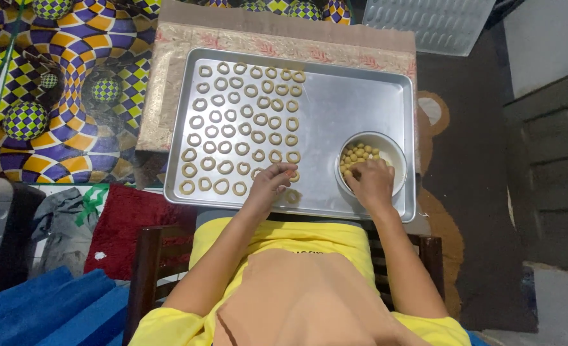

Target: Shaping small pieces of dough into rings by hand and placing them on a metal baking tray.

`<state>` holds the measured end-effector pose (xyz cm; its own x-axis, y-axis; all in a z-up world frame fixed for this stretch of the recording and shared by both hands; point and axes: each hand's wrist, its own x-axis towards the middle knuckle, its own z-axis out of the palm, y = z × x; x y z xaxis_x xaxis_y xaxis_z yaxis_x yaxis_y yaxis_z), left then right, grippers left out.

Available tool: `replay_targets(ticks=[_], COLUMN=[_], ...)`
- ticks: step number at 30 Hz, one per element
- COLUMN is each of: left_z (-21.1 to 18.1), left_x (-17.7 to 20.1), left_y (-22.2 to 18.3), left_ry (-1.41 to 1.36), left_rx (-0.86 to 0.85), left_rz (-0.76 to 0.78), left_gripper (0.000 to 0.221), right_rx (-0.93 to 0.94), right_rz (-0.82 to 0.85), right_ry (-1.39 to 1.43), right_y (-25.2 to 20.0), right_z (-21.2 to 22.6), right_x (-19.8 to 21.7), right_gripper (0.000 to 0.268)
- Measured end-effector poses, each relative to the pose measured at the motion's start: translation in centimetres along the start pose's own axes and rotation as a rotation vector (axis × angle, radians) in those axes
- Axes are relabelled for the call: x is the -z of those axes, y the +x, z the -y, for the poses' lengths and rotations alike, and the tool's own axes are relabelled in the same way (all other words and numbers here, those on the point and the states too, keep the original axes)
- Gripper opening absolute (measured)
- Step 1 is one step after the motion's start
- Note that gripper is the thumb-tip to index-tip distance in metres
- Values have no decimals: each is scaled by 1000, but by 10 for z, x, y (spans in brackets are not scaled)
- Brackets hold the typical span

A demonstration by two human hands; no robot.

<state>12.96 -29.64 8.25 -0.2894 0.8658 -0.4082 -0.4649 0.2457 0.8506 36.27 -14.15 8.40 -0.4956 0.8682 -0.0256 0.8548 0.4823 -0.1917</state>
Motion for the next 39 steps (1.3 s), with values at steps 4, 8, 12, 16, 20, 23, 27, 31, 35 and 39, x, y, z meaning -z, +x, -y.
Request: replay_targets(ticks=[4,8,12,16,20,23,27,31,35,39], left_z=[-11,-11,-29,-37,-21,-4,-15,-15,-15,0], left_x=[-13,-41,-61,-53,-59,-42,-49,-47,-48,-35], left_y=[-4,8,18,21,15,43,28,42,36,56], left_ry=[-83,-543,-794,-850,-813,-956,-1054,-1020,-1019,-1167], left_rx=[30,122,141,80,119,56,39,75,77,53], left_rz=[-24,160,237,187,206,232,257,298,251,358], left_gripper=[31,70,91,85,93,90,94,97,100,93], right_rx=[-153,170,643,665,522,607,435,555,490,659], right_rz=[-105,-424,-617,-510,-470,-488,-344,-397,-340,-392], right_ry=[166,422,171,162,18,45,14,-23,29,4], right_y=[7,-2,-30,-51,-45,-58,-42,-48,-41,-53], right_z=[-15,31,110,117,109,124,117,108,111,112], right_x=[-22,-21,-1,3,-9,5,8,-12,-3,-9], right_gripper=[19,24,30,77,73,83,90,104,99,107])
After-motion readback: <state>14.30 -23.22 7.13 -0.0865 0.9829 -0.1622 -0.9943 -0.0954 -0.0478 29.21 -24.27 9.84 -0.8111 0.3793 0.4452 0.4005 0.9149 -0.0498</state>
